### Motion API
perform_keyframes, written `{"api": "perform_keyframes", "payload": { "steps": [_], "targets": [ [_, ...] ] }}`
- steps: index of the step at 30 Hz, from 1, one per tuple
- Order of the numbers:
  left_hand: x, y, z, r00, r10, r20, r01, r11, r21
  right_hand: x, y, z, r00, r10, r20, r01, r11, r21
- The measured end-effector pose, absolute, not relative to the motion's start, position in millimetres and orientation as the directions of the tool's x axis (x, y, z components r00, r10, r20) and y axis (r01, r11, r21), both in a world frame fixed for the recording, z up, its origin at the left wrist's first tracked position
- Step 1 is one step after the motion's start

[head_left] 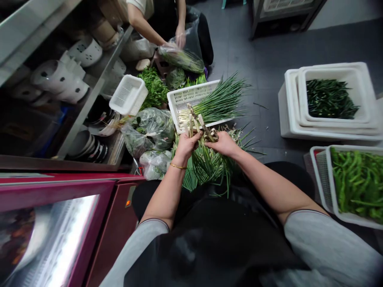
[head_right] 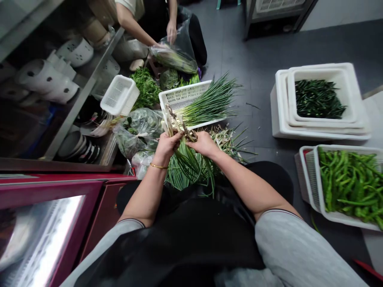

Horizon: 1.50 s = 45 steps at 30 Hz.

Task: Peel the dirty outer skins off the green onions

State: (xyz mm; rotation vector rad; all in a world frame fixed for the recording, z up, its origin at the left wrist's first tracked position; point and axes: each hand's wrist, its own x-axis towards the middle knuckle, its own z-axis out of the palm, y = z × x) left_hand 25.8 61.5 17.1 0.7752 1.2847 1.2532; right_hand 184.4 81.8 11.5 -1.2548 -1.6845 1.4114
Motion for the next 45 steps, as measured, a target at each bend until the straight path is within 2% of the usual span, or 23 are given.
{"api": "perform_keyframes", "payload": {
  "steps": [3,7,11,15,21,29,34,36,38,43,45],
  "targets": [
    [27.0,56.8,9.4,-0.037,0.961,-0.274,-0.227,0.259,0.939,190.9,83.5,14.6,-0.425,0.883,-0.199,0.287,-0.077,-0.955],
    [26.6,49.3,1.0,0.166,0.956,-0.242,-0.207,0.273,0.939,192.3,81.6,25.7,-0.415,0.865,-0.281,0.094,-0.266,-0.959],
    [21.4,43.2,-10.0,0.187,0.962,-0.199,-0.11,0.222,0.969,201.1,88.8,41.3,-0.386,0.876,-0.289,-0.114,-0.356,-0.927],
    [6.7,36.9,-24.2,0.185,0.943,-0.276,0.01,0.28,0.96,237.2,108.9,61.3,-0.254,0.931,-0.262,-0.313,-0.335,-0.889],
    [-14.6,31.4,-39.4,0.252,0.895,-0.369,0.197,0.325,0.925,274.4,117.3,79.5,-0.115,0.971,-0.21,-0.286,-0.235,-0.929],
    [-47.3,35.2,-53.7,0.247,0.885,-0.395,0.399,0.279,0.874,262.1,108.0,72.5,-0.219,0.947,-0.234,-0.246,-0.285,-0.926],
    [-61.6,31.4,-71.2,0.233,0.848,-0.476,0.455,0.337,0.824,276.4,104.9,88.3,-0.174,0.962,-0.209,-0.23,-0.246,-0.942],
    [-64.9,27.8,-77.9,0.164,0.841,-0.515,0.429,0.409,0.805,285.4,106.8,94.6,-0.151,0.974,-0.169,-0.272,-0.205,-0.94],
    [-63.9,26.4,-78.9,0.098,0.857,-0.506,0.331,0.452,0.828,288.2,110.9,92.1,-0.134,0.979,-0.151,-0.297,-0.185,-0.937],
    [-47.5,33.8,-51.0,0.019,0.911,-0.411,0.137,0.405,0.904,267.4,122.5,55.8,-0.17,0.947,-0.271,-0.215,-0.304,-0.928],
    [-41.7,35.1,-32.2,0.022,0.932,-0.362,0.09,0.359,0.929,260.7,124.8,45.5,-0.215,0.942,-0.259,-0.237,-0.307,-0.921]
  ]
}}
